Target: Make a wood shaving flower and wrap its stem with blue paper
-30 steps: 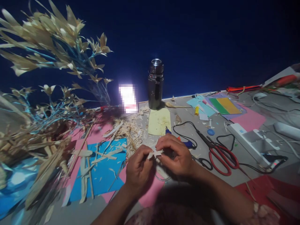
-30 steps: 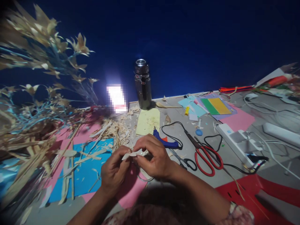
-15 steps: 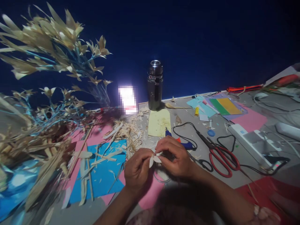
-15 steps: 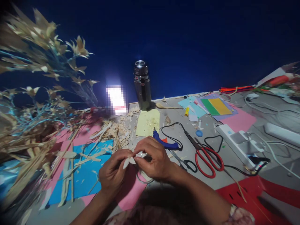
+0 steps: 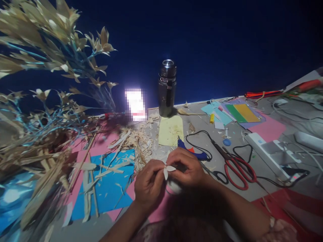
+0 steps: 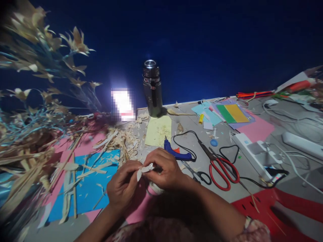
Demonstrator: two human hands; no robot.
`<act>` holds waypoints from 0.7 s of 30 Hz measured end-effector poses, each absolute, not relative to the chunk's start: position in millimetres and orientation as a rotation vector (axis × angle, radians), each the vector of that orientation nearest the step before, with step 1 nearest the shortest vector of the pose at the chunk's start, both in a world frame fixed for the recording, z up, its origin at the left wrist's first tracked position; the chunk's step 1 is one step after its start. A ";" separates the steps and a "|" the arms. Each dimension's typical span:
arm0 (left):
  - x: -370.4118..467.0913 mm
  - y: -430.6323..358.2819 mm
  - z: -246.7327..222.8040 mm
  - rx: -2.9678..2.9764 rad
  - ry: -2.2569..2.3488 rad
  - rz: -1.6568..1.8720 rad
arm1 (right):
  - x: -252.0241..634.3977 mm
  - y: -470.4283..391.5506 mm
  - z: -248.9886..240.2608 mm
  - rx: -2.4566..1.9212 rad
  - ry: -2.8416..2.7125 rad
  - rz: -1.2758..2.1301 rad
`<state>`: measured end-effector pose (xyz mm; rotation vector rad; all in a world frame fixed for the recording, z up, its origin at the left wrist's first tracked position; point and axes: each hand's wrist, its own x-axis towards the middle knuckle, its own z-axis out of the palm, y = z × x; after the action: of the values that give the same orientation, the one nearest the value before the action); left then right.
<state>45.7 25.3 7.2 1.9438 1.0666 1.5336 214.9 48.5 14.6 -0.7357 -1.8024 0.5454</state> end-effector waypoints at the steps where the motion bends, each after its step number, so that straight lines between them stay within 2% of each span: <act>1: 46.0 25.0 7.5 1.938 1.064 1.533 | 214.8 48.3 13.9 -0.742 -1.799 0.564; 21: 43.3 25.9 12.0 1.992 0.989 1.541 | 217.0 47.7 14.2 -0.725 -1.753 0.713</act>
<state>43.3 25.9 12.0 1.9921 0.9886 1.5408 217.0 47.7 14.2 -0.7250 -1.7525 0.7132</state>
